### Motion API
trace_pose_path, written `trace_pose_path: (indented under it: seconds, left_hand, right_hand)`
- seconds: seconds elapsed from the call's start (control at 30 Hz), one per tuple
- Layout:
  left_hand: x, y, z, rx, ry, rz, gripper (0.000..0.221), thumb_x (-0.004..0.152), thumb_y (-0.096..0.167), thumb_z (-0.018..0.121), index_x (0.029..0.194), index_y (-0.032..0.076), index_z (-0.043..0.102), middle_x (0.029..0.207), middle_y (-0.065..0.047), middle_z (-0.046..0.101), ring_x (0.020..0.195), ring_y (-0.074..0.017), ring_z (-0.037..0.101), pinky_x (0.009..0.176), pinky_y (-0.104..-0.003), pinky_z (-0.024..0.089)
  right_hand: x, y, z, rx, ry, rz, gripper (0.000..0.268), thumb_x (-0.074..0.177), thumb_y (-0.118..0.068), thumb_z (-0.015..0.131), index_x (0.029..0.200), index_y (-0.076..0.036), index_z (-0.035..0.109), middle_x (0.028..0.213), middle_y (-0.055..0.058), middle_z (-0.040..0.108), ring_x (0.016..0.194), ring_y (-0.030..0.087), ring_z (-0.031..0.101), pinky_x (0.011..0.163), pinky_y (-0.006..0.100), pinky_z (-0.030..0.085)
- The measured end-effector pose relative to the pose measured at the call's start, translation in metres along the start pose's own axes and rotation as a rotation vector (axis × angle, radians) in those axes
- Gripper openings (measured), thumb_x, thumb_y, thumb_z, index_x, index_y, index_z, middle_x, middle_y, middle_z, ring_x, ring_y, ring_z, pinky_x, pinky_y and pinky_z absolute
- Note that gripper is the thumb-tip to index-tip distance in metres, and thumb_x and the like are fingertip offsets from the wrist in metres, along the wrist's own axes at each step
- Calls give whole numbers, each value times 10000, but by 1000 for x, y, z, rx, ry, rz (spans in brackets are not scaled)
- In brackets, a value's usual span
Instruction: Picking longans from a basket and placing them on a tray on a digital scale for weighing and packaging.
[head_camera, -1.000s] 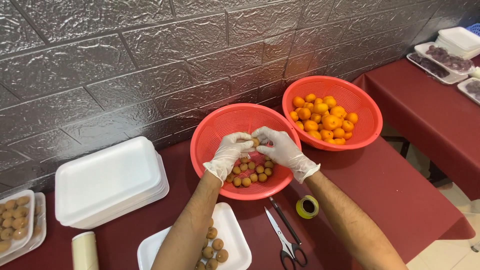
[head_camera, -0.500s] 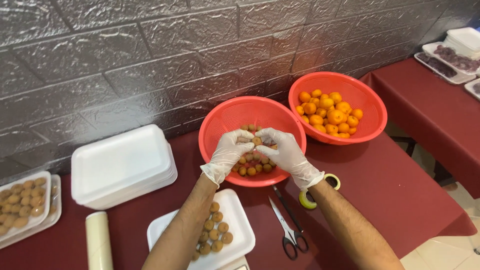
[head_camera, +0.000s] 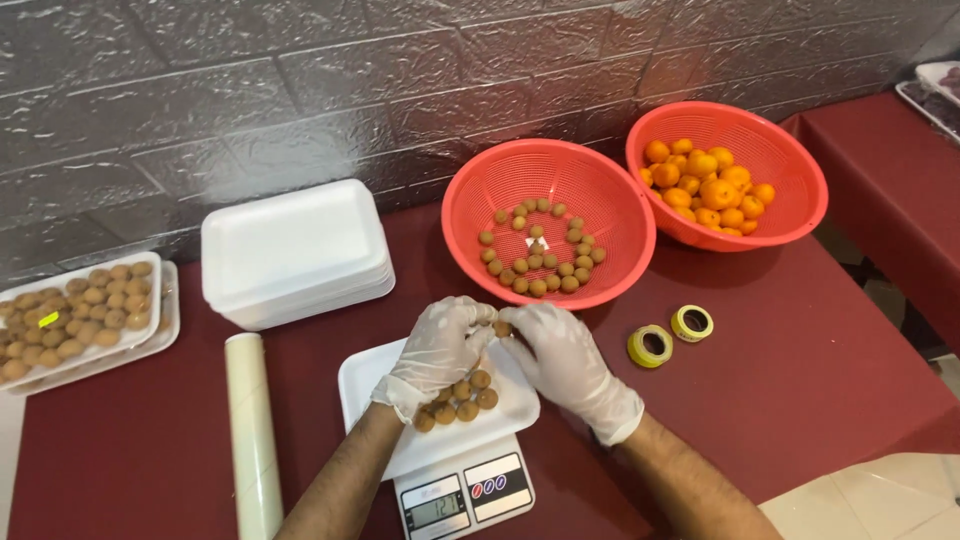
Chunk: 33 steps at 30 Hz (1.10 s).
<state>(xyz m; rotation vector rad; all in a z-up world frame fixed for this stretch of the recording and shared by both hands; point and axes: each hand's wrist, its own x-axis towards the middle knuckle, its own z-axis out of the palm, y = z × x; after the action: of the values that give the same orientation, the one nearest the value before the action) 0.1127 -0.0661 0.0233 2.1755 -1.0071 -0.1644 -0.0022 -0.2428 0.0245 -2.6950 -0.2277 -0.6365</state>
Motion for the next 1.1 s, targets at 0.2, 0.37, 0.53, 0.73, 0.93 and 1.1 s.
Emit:
trace_pose_path:
  seconds: [0.2, 0.37, 0.53, 0.73, 0.93, 1.1]
  left_hand:
    - [-18, 4, -8, 184, -60, 3, 159, 875, 246, 732, 1022, 246, 791, 931, 21, 760, 971, -235, 705, 876, -386, 580]
    - [-13, -9, 1, 217, -70, -43, 149, 880, 267, 720, 1010, 251, 792, 944, 11, 756, 987, -252, 700, 876, -395, 582]
    - [-5, -23, 12, 220, -80, -67, 166, 894, 264, 709, 1026, 217, 798, 951, -20, 754, 961, -277, 699, 856, -407, 588]
    - [1, -42, 24, 246, -121, -80, 171, 917, 295, 635, 1003, 257, 777, 990, 20, 719, 1050, -235, 653, 916, -392, 565]
    - [0, -41, 23, 247, -131, -80, 156, 923, 303, 601, 896, 229, 736, 966, 1, 693, 1052, -266, 631, 906, -431, 549]
    - [1, -45, 27, 224, -112, -57, 174, 929, 306, 578, 841, 205, 689, 940, -33, 667, 1026, -296, 629, 881, -451, 553]
  right_hand:
    - [-7, -16, 24, -143, -103, 70, 348, 908, -221, 686, 1250, -219, 627, 988, -8, 613, 954, 212, 638, 822, 367, 542]
    - [-5, -20, 32, -202, -234, 189, 314, 947, -309, 638, 1251, -255, 585, 979, -37, 570, 961, 191, 623, 811, 361, 546]
    - [0, -28, 25, -206, -348, 350, 326, 974, -409, 586, 1293, -341, 571, 940, -62, 578, 926, 191, 654, 790, 386, 572]
    - [5, -31, 24, -168, -355, 389, 324, 956, -396, 610, 1280, -391, 603, 894, -49, 620, 918, 225, 689, 800, 422, 591]
    - [9, -32, 23, -124, -362, 446, 319, 951, -402, 633, 1270, -398, 633, 892, -33, 673, 925, 249, 708, 806, 438, 603]
    - [10, -29, 21, -64, -385, 481, 371, 934, -408, 651, 1303, -419, 611, 950, -25, 703, 983, 255, 713, 847, 445, 608]
